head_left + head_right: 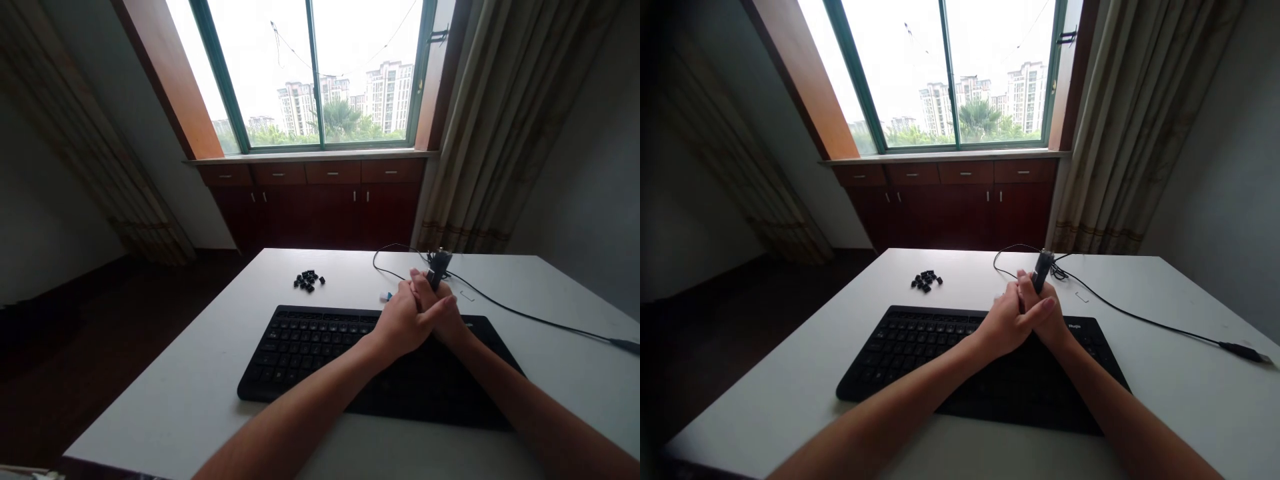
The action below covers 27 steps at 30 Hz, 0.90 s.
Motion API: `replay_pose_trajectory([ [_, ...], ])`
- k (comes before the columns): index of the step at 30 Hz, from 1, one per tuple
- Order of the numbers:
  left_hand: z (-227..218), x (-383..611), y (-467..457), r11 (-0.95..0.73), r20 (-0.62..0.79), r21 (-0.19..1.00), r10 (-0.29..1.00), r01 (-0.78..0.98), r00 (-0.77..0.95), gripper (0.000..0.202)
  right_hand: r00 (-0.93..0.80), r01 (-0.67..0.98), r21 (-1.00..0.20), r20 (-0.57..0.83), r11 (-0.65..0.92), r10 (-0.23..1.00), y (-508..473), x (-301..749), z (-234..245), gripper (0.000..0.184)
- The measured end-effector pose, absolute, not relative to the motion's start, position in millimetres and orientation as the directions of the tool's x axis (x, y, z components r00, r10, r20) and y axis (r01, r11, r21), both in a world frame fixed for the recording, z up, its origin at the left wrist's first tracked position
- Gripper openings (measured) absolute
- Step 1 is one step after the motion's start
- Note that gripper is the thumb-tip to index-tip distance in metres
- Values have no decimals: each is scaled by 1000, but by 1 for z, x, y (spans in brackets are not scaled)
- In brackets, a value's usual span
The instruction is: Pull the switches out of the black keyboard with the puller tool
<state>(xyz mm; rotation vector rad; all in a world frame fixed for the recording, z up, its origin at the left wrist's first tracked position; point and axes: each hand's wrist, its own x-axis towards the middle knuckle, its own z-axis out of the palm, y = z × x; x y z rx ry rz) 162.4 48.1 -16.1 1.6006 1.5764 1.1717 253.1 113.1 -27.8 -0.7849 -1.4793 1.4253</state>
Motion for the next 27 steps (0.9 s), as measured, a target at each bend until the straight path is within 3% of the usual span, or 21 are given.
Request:
replay_pose_trajectory([
  [3, -24, 162, 50, -108, 156, 901, 984, 421, -82, 68, -332, -229, -972, 123, 46, 935, 115, 254, -27, 51],
  [8, -24, 151, 50, -117, 133, 912, 991, 393, -14, 67, -400, -304, -951, 77, -53, 913, 114, 256, -23, 54],
  [12, -14, 135, 47, -169, 169, 869, 985, 466, 42, 69, -377, -409, -909, 92, -77, 922, 109, 257, -18, 54],
  [14, -10, 125, 45, -198, 190, 817, 979, 542, 72, 72, -400, -411, -909, 113, -68, 910, 108, 257, -17, 54],
  [18, -8, 109, 41, -236, 201, 702, 971, 672, 131, 59, -389, -392, -919, 119, -47, 913, 109, 257, -18, 53],
  [24, -16, 104, 43, -211, 192, 787, 977, 580, 94, 61, -468, -372, -924, 106, -87, 877, 107, 256, -16, 51],
  [27, -22, 104, 46, -206, 207, 786, 976, 583, 65, 48, -555, -342, -935, 116, -99, 824, 107, 253, -16, 50],
])
